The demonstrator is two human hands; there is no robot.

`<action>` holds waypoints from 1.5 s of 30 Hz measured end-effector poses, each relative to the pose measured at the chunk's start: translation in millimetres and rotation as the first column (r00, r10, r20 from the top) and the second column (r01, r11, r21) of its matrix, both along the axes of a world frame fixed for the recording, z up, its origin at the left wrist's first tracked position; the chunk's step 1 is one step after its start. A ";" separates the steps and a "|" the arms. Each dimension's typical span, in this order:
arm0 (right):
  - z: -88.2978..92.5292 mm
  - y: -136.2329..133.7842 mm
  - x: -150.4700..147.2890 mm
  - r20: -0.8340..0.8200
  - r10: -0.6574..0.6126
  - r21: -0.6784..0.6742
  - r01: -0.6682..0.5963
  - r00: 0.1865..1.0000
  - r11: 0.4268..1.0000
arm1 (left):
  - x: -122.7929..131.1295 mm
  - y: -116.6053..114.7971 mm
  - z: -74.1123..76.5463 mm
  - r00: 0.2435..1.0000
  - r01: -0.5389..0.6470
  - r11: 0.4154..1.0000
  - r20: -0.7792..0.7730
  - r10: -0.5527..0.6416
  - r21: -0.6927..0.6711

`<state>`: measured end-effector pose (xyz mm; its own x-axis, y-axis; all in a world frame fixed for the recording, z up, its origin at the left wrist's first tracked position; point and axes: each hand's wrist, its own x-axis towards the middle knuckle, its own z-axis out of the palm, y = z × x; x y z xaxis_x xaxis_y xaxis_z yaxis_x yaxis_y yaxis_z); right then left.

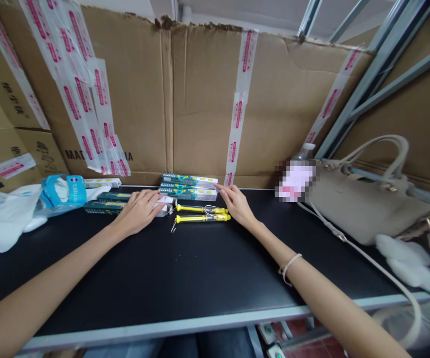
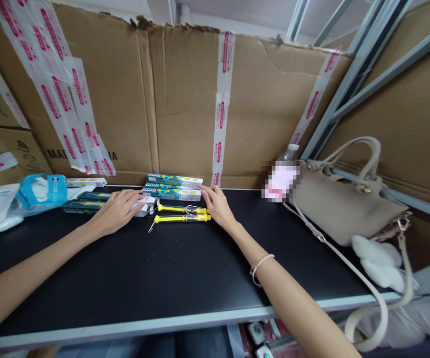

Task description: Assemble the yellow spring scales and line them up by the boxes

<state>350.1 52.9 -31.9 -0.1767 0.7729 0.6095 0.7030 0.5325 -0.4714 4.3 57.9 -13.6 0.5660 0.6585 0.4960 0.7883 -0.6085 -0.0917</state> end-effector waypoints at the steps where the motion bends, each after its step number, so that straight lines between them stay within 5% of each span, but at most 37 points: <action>1: -1.6 3.9 2.0 0.016 0.000 -0.004 0.000 1.000 1.000 | -0.1 -0.4 0.9 1.000 0.014 1.000 -0.006 -0.014 -0.003; 9: -13.3 13.6 17.7 0.096 0.060 -0.089 -0.051 0.994 0.995 | 0.5 0.5 1.7 0.996 0.077 0.997 -0.036 -0.076 0.014; 17: -11.3 11.6 15.0 -0.157 0.010 -0.140 -0.032 0.988 0.990 | 2.5 -1.2 1.3 0.999 0.051 0.994 -0.003 -0.051 0.095; 25: 13.3 -12.6 4.0 -0.584 0.013 -0.083 -0.075 0.812 0.994 | 11.8 -13.8 8.9 0.996 0.019 0.983 0.081 -0.034 0.185; 33: 24.6 -44.6 -37.3 -0.767 0.096 -0.199 -0.379 0.634 0.904 | 15.6 -24.4 11.8 0.984 -0.066 0.929 0.176 0.001 0.364; 40: 21.5 -53.7 -52.6 -0.797 0.087 -0.238 -0.443 0.597 0.864 | 10.6 -15.2 0.5 0.879 -0.262 0.896 0.473 0.067 0.359; 45: 18.2 -51.5 -49.5 -0.786 0.069 -0.215 -0.377 0.615 0.901 | 11.7 -17.5 7.8 0.846 -0.134 0.945 0.531 -0.049 0.299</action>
<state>300.6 1.4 -13.7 0.0226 0.9452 0.3257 -0.0953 0.3264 -0.9404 16.0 40.4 -5.9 0.1348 0.4339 0.8908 0.7954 -0.5835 0.1639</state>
